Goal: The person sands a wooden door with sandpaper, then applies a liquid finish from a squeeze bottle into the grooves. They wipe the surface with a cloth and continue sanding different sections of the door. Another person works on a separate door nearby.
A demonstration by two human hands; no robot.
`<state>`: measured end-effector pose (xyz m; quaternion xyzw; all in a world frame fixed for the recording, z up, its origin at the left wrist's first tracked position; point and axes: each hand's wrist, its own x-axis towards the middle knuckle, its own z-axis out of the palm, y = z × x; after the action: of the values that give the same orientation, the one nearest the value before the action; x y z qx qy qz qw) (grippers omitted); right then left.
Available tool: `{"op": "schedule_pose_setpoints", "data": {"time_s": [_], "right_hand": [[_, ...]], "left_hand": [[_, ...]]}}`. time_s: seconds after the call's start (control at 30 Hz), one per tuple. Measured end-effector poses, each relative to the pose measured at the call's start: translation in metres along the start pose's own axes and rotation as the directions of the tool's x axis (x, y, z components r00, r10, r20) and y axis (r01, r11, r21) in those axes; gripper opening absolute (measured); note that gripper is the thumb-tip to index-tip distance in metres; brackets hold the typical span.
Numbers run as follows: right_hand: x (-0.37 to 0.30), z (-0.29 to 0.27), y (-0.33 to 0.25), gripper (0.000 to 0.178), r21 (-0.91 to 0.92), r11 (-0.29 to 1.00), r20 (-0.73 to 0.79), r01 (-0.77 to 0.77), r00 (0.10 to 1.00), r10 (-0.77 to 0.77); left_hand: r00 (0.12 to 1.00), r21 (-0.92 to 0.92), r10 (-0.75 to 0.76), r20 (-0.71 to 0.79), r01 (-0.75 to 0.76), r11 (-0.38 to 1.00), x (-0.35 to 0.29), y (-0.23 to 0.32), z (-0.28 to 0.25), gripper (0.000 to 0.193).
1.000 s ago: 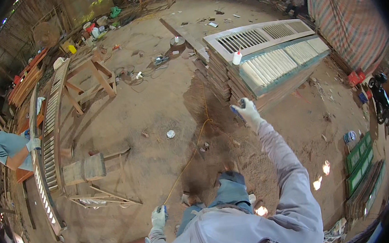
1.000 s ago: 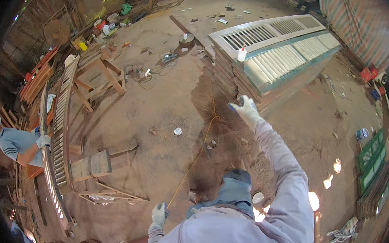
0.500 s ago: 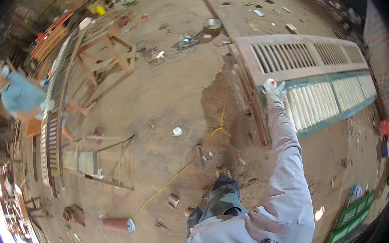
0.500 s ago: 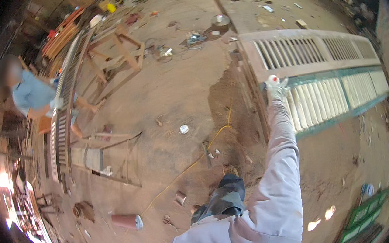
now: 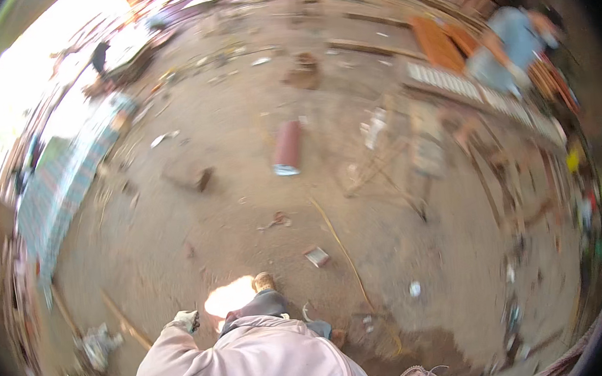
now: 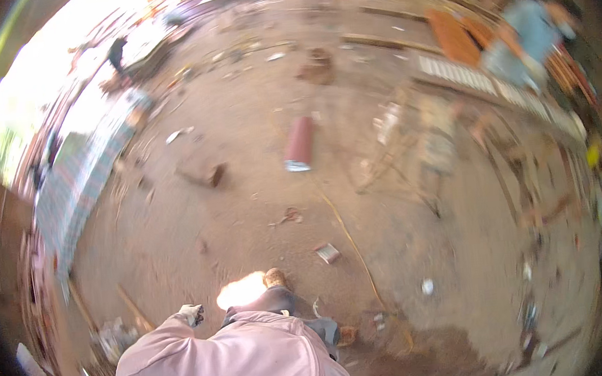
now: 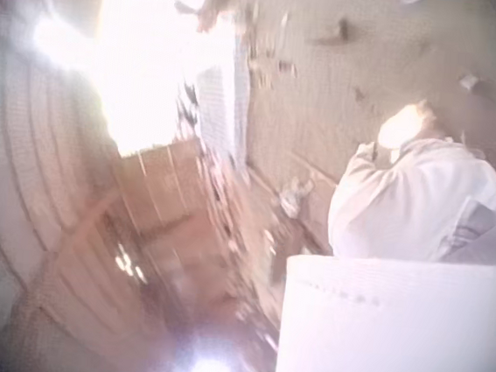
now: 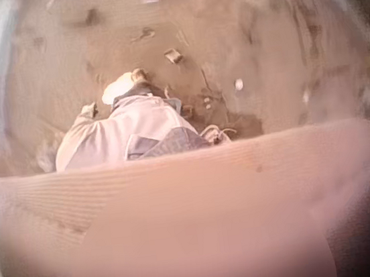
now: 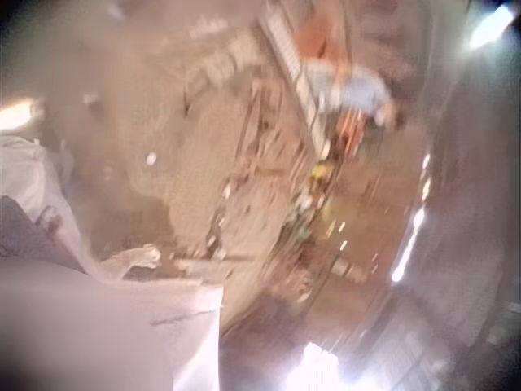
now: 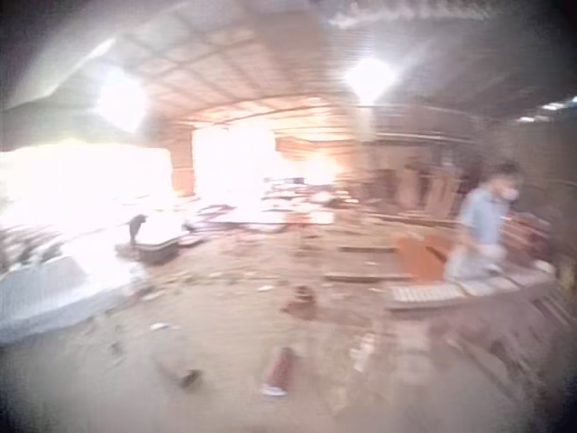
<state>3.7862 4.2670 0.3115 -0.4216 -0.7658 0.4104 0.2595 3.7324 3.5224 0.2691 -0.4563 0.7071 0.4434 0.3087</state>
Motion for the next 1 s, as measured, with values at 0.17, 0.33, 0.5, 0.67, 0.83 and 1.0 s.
{"op": "schedule_pose_setpoints", "data": {"time_s": [0.17,0.33,0.5,0.67,0.83,1.0], "right_hand": [[0.03,0.141,-0.056,0.043,0.078,0.989,0.207,-0.125,0.973,0.107],[0.065,0.231,-0.11,0.041,0.268,0.897,0.218,-0.351,0.929,0.299],[0.121,0.396,-0.209,0.061,0.083,0.975,0.003,0.206,0.978,-0.207],[0.162,0.589,-0.375,0.065,-0.096,0.892,0.191,0.443,0.887,-0.42],[0.134,0.811,-0.527,0.066,0.202,0.884,0.543,0.421,0.703,-0.459],[0.044,1.006,-0.684,0.063,0.393,0.867,0.783,0.306,0.383,-0.49]], "left_hand": [[0.998,0.224,-0.051,0.039,0.041,0.974,0.026,-0.006,0.022,0.034],[0.976,0.43,-0.037,0.217,-0.062,0.901,0.034,0.122,0.009,0.044],[0.993,0.249,0.013,0.118,-0.042,0.968,0.117,0.278,-0.048,0.05],[0.98,0.112,0.185,-0.078,-0.176,0.978,0.251,0.415,-0.095,0.043],[0.879,-0.064,0.274,-0.389,-0.323,0.944,0.327,0.489,-0.134,0.042],[0.961,-0.564,-0.249,-0.125,0.137,0.814,0.335,0.482,-0.166,0.042]]}}
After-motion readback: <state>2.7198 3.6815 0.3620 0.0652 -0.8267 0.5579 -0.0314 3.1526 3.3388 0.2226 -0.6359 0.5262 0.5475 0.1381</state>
